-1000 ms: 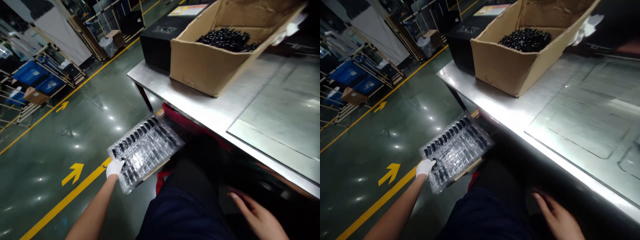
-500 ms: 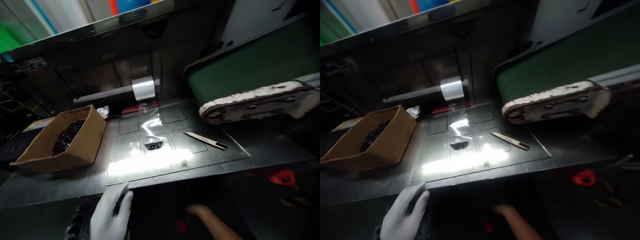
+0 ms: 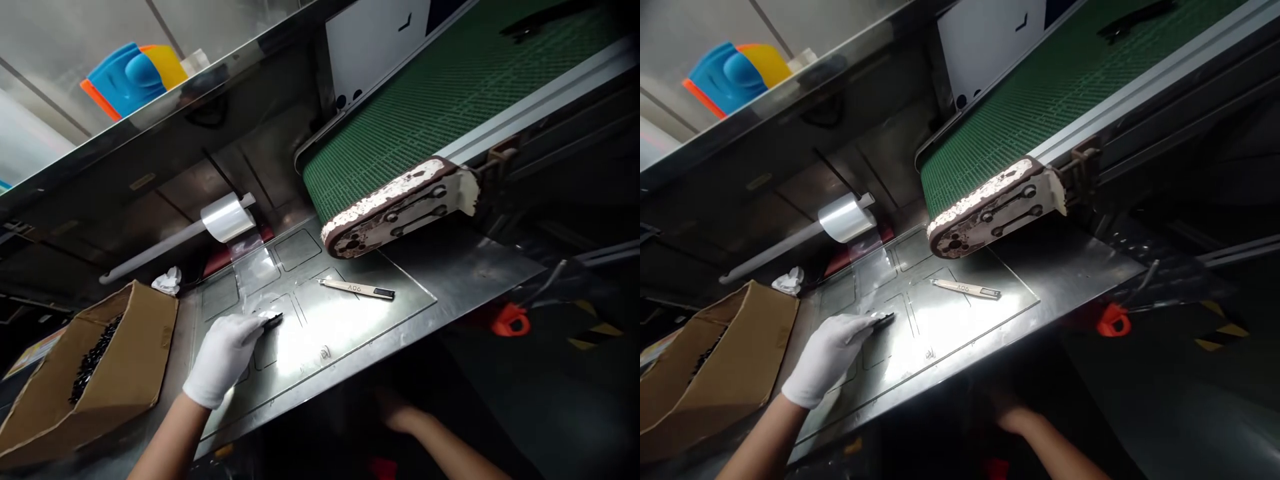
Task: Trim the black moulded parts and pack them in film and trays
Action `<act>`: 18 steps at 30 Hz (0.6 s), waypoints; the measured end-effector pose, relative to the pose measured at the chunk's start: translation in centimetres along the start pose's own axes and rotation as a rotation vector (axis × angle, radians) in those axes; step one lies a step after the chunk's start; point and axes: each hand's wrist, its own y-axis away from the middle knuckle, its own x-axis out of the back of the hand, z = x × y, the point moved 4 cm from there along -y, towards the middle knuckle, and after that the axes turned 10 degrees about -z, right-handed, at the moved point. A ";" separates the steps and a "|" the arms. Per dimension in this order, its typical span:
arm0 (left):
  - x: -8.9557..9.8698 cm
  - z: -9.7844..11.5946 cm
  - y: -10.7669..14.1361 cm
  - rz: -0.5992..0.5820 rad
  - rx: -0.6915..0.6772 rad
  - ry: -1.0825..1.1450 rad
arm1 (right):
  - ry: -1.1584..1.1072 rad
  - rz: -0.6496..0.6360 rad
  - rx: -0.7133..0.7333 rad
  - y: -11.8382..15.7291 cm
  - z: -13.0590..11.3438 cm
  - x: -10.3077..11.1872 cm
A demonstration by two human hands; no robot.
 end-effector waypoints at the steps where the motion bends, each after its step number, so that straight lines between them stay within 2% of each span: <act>1: 0.3 -0.7 0.0 0.059 0.051 0.013 | -0.004 -0.012 0.005 -0.1 -0.1 0.0; 4: 1.3 -2.5 0.6 0.284 0.221 0.024 | -0.015 -0.037 0.016 0.0 -0.8 0.0; 6: 1.5 -2.6 1.0 0.353 0.251 0.019 | -0.027 -0.031 0.023 0.3 -1.2 0.2; 8: 1.2 -1.7 0.9 0.311 0.199 0.006 | -0.040 -0.015 0.021 0.7 -1.6 0.5; 13: -1.1 1.5 -1.4 -0.002 0.025 -0.097 | -0.028 -0.004 -0.023 1.6 -2.7 0.7; 15: -1.8 1.8 -2.4 -0.053 0.034 -0.152 | -0.011 0.000 -0.013 2.3 -3.6 0.6; 18: -2.3 1.5 -3.1 -0.059 0.065 -0.207 | 0.012 0.047 0.008 4.6 -5.0 1.1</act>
